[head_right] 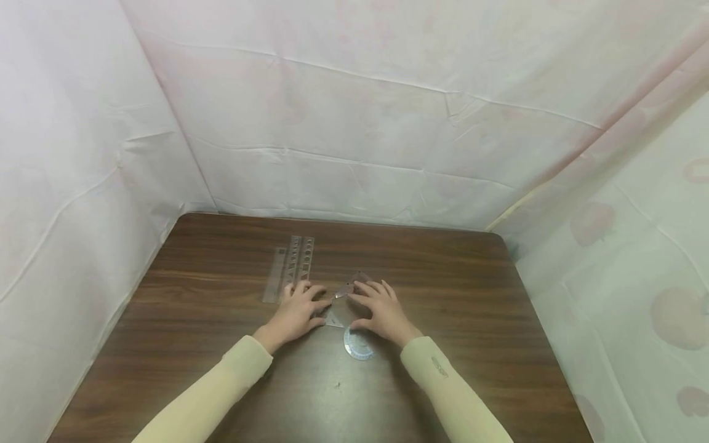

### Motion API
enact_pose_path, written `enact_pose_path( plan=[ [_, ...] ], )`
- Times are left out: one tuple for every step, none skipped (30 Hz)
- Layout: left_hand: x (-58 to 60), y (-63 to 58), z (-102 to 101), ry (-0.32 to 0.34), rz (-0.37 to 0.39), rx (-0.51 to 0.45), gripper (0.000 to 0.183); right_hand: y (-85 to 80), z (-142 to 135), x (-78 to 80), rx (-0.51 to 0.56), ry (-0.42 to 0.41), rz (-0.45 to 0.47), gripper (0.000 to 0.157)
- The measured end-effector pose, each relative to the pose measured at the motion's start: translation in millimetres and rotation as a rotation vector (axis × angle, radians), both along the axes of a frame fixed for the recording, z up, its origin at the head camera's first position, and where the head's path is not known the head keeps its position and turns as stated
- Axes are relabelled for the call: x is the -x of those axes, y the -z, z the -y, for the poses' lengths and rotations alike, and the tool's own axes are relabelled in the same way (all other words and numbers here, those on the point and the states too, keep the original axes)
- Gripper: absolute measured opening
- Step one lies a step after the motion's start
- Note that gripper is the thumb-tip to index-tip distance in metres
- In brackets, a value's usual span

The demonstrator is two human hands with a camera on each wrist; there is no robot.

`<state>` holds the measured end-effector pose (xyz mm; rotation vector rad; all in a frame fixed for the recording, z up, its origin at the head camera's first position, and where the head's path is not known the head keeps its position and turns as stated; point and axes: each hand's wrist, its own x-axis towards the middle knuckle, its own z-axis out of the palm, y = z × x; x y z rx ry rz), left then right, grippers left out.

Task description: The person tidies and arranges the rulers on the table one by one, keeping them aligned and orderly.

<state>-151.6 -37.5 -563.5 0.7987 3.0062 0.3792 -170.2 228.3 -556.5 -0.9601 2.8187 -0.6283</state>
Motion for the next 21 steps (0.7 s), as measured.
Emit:
enact_pose_path(
  plan=[
    [-0.7,0.9,0.3,0.000,-0.001,0.003,0.043,1.1,-0.2,-2.6,-0.009,-0.015,-0.012,0.075],
    [-1.5,1.6,0.8,0.000,-0.002,0.008,0.042,2.4,-0.3,-5.1,-0.020,-0.029,-0.021,0.075],
    [-2.3,2.1,1.3,-0.001,-0.001,0.014,0.041,4.0,-0.4,-7.2,-0.032,-0.041,-0.029,0.075],
    [-3.1,2.8,1.8,0.001,0.001,0.016,0.041,5.1,-0.5,-9.3,-0.043,-0.052,-0.037,0.074],
    [-4.4,3.4,2.4,0.004,-0.002,0.018,0.041,6.4,-0.6,-11.1,-0.055,-0.059,-0.042,0.074],
    [-6.0,3.6,3.1,0.006,-0.005,0.023,0.041,7.3,-0.8,-12.9,-0.068,-0.066,-0.042,0.074],
    [-7.9,3.7,3.9,0.008,-0.006,0.027,0.041,7.9,-1.1,-14.8,-0.079,-0.070,-0.039,0.073],
    [-10.0,3.7,4.7,0.011,-0.004,0.027,0.041,8.4,-1.4,-16.3,-0.090,-0.075,-0.035,0.073],
    [-12.1,4.1,5.6,0.013,0.000,0.030,0.042,8.5,-1.9,-17.8,-0.093,-0.079,-0.034,0.072],
    [-14.3,4.4,6.4,0.015,0.002,0.028,0.042,7.8,-2.6,-19.5,-0.094,-0.080,-0.026,0.072],
    [-16.6,4.4,7.4,0.016,0.003,0.027,0.042,7.5,-3.6,-20.8,-0.094,-0.081,-0.021,0.071],
    [-18.6,4.5,8.5,0.015,0.005,0.028,0.043,6.9,-4.8,-22.1,-0.093,-0.083,-0.021,0.071],
    [-20.5,5.1,9.5,0.016,0.003,0.026,0.043,6.5,-6.2,-23.0,-0.092,-0.082,-0.018,0.071],
    [-22.1,5.5,10.7,0.016,0.001,0.026,0.043,5.9,-7.8,-23.9,-0.088,-0.079,-0.014,0.070],
    [-23.6,5.9,12.0,0.015,-0.002,0.027,0.043,5.2,-9.6,-24.8,-0.084,-0.074,-0.011,0.070],
    [-25.0,6.0,13.3,0.017,-0.008,0.024,0.043,4.7,-11.7,-25.6,-0.086,-0.069,-0.009,0.070],
    [-26.4,6.1,14.7,0.019,-0.012,0.022,0.043,4.3,-13.8,-26.4,-0.086,-0.067,-0.013,0.070],
    [-27.8,6.2,16.1,0.021,-0.016,0.017,0.043,3.9,-16.2,-27.2,-0.084,-0.063,-0.012,0.070],
    [-29.2,5.8,17.5,0.024,-0.015,0.011,0.043,3.4,-18.6,-28.1,-0.081,-0.062,-0.017,0.070],
    [-30.5,5.0,18.8,0.027,-0.009,0.008,0.043,3.1,-21.1,-29.1,-0.077,-0.060,-0.020,0.070],
    [-31.8,4.1,20.0,0.030,-0.005,0.004,0.043,3.1,-23.7,-30.3,-0.073,-0.058,-0.022,0.070]
  ],
)
